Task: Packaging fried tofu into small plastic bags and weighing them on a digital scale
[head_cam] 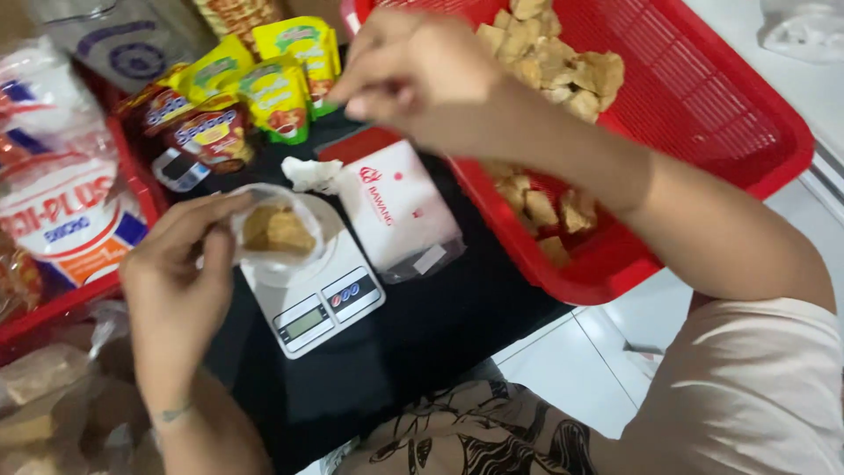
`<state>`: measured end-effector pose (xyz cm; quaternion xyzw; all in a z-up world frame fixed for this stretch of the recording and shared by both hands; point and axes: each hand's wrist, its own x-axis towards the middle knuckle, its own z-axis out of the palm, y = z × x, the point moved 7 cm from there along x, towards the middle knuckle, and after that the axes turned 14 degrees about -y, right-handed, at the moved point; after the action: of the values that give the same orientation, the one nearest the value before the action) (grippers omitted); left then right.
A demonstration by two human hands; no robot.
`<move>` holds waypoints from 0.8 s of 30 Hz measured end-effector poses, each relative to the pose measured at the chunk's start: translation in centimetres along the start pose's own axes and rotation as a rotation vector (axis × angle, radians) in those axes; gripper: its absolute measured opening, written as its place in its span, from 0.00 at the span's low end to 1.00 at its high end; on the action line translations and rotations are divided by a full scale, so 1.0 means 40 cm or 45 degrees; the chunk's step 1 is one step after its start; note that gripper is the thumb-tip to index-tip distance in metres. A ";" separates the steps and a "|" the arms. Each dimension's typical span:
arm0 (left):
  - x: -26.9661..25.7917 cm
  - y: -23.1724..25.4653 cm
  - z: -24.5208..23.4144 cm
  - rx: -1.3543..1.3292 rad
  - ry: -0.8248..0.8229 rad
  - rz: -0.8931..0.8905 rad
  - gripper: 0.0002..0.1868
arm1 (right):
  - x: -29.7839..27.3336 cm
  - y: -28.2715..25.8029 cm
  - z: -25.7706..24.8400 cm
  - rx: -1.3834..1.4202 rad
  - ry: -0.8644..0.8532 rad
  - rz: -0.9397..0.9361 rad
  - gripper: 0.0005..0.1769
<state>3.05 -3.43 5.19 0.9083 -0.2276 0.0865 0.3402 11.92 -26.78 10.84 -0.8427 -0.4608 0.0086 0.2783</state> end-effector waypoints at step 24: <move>-0.054 -0.085 -0.010 -0.145 0.112 -0.421 0.12 | -0.291 0.553 0.081 -0.143 -0.317 1.277 0.14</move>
<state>2.74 -0.16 2.85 0.9080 -0.0647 0.0560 0.4102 21.44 -43.67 -5.28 -0.9661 -0.0298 0.2165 0.1373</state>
